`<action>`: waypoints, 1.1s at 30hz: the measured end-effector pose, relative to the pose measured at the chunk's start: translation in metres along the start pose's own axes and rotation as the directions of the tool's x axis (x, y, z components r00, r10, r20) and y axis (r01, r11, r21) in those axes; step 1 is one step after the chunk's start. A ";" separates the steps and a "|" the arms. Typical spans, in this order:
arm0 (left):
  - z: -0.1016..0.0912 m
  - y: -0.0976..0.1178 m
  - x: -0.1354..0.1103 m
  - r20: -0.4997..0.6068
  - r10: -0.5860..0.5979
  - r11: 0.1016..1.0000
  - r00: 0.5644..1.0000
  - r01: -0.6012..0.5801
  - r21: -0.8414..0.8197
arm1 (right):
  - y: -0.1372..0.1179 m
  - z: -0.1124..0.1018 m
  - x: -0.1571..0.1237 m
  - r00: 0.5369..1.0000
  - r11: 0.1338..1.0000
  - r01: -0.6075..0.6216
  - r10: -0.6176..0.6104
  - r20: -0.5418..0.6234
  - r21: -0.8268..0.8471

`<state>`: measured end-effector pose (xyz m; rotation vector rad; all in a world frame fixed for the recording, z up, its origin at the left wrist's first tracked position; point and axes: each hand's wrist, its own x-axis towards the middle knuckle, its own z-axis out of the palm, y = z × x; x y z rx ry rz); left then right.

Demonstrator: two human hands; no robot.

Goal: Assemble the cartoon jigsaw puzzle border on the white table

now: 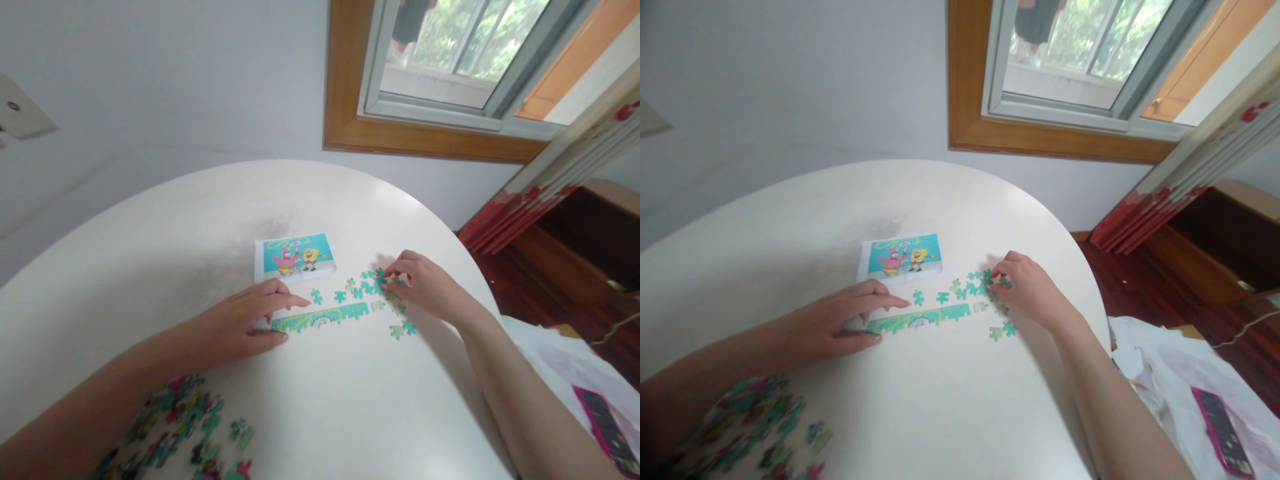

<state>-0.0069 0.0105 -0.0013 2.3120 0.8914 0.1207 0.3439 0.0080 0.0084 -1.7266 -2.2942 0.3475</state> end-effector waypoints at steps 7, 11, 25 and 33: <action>-0.003 0.008 0.000 -0.013 -0.019 1.000 1.000 0.019 -0.011 | 0.004 0.006 0.000 0.999 0.999 -0.048 0.048 0.002 0.021; -0.003 0.008 0.000 -0.009 -0.017 1.000 1.000 0.017 -0.021 | 0.004 0.006 0.001 0.997 0.996 -0.077 0.077 0.000 0.048; -0.002 0.006 -0.001 -0.015 0.007 1.000 1.000 -0.007 -0.013 | 0.012 -0.005 0.002 0.990 0.986 -0.133 0.137 -0.044 0.098; -0.002 0.004 -0.001 -0.013 0.009 1.000 1.000 -0.009 -0.005 | 0.015 -0.008 0.002 0.980 0.977 -0.158 0.173 -0.099 0.146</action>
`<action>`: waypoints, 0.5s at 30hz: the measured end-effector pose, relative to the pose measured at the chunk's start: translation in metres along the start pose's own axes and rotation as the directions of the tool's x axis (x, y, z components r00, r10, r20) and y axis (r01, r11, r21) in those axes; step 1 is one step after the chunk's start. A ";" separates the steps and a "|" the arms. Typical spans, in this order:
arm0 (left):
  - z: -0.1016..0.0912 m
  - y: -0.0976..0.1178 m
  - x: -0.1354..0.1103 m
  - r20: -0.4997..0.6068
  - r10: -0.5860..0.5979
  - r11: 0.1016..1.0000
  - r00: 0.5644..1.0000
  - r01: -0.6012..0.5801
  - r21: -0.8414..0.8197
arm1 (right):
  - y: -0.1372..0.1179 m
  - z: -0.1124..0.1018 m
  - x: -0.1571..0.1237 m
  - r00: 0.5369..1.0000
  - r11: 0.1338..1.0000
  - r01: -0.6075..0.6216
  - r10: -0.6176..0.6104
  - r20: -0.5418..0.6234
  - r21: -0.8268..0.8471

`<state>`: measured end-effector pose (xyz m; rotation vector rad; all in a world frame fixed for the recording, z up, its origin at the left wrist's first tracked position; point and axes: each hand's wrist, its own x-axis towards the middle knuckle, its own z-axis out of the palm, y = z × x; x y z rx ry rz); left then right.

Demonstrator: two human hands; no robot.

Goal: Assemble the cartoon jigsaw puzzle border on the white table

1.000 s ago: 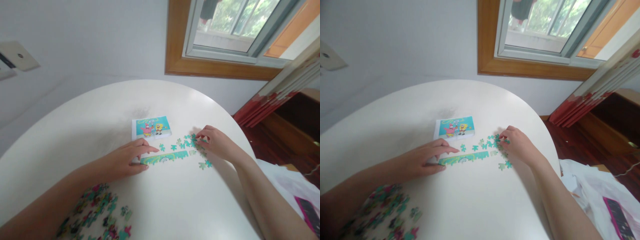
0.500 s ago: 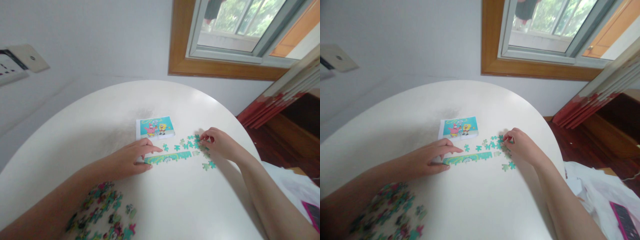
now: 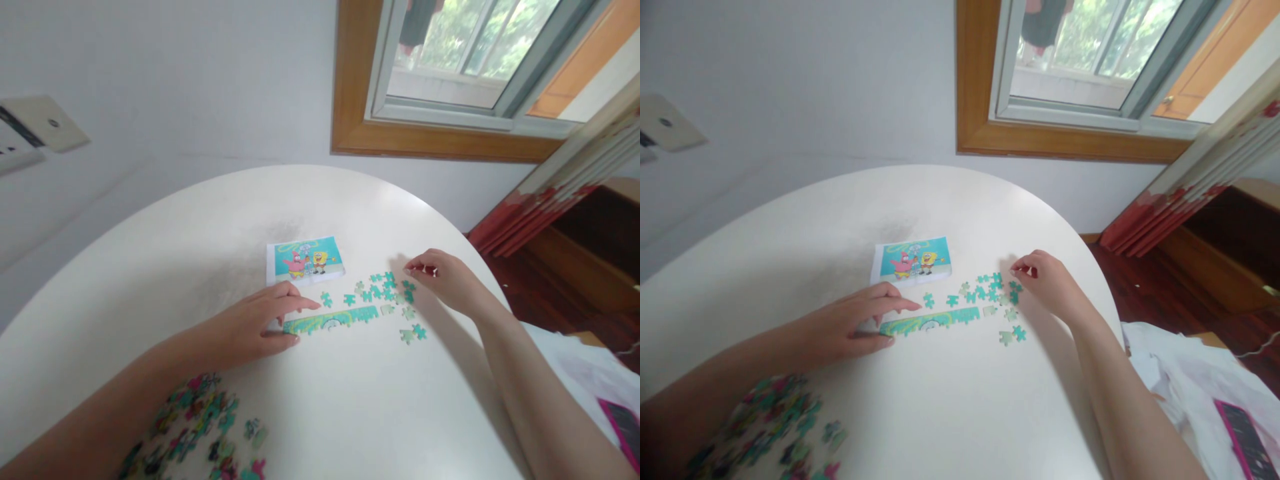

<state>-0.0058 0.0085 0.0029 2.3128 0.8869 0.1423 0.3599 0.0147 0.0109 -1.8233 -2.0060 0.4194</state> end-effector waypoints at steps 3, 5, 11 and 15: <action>0.000 -0.001 0.000 0.003 -0.006 1.000 1.000 0.006 -0.004 | 0.002 -0.001 0.001 1.000 1.000 -0.007 0.007 -0.024 0.004; 0.000 -0.004 0.000 0.004 -0.007 1.000 1.000 0.007 -0.008 | 0.002 -0.002 0.002 0.999 1.000 -0.024 0.024 -0.044 0.005; 0.000 -0.008 -0.002 -0.008 -0.010 0.999 1.000 0.009 -0.048 | 0.004 0.000 0.006 0.995 0.999 -0.037 0.039 -0.088 0.030; -0.004 -0.003 0.000 -0.061 -0.046 0.997 0.997 0.042 -0.068 | 0.007 0.001 0.007 0.993 0.999 -0.006 0.011 -0.118 0.048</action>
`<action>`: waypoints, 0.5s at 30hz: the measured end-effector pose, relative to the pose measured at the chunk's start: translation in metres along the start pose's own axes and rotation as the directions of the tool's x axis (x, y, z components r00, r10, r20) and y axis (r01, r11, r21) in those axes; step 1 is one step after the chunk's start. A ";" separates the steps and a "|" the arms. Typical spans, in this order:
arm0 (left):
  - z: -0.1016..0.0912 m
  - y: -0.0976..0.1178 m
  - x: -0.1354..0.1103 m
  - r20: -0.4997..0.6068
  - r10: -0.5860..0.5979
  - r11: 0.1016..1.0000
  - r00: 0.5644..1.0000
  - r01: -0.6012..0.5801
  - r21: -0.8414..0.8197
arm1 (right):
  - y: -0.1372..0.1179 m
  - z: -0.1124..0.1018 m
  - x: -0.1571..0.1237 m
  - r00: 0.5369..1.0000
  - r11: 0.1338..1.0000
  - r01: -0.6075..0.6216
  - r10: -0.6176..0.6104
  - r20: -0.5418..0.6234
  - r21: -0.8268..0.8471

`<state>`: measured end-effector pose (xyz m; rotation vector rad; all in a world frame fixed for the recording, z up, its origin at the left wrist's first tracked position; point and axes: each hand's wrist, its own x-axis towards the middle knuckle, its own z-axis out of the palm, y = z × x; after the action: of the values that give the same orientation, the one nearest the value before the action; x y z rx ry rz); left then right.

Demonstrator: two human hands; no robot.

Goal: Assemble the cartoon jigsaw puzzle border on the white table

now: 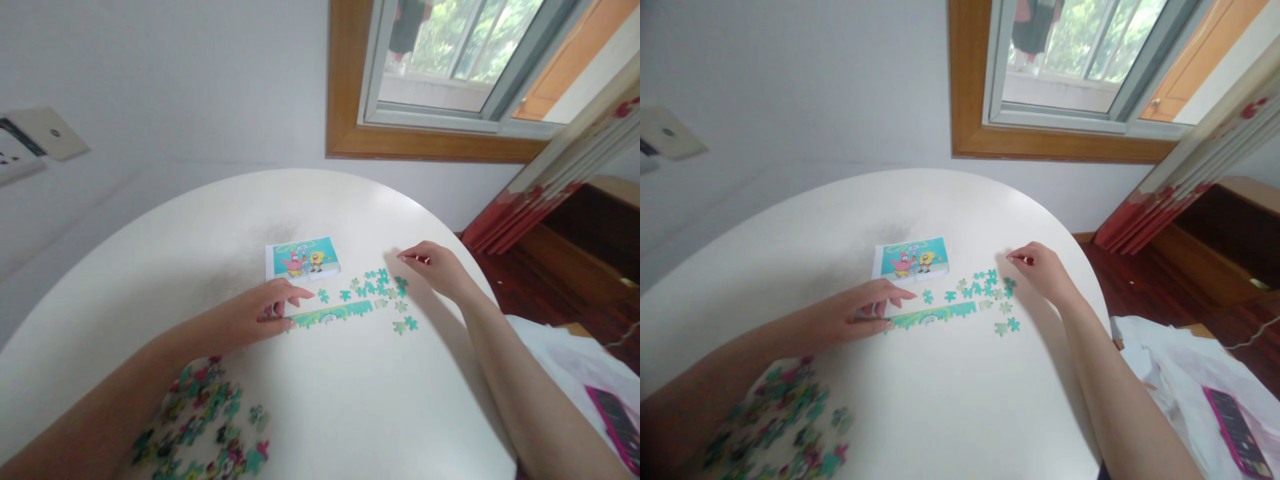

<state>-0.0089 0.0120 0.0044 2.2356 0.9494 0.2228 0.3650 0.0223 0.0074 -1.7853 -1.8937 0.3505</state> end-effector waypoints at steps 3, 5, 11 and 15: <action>-0.004 0.007 0.001 -0.008 -0.015 1.000 1.000 0.015 0.002 | 0.003 0.001 -0.002 1.000 1.000 0.019 -0.019 -0.007 0.022; -0.008 0.013 0.001 -0.030 -0.015 1.000 0.999 0.015 0.018 | 0.005 0.000 -0.002 1.000 0.999 0.026 -0.025 -0.013 0.034; -0.026 0.032 -0.005 -0.168 0.004 0.993 0.986 0.015 0.114 | -0.030 -0.024 -0.002 0.993 0.993 0.107 -0.104 -0.056 0.049; -0.025 0.040 -0.027 -0.203 0.096 0.957 0.974 -0.034 0.289 | -0.069 -0.048 -0.061 0.952 0.928 0.301 -0.307 -0.006 0.220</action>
<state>-0.0154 -0.0128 0.0522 2.5492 1.0795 0.3871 0.3318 -0.0521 0.0717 -1.3257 -2.0266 0.4524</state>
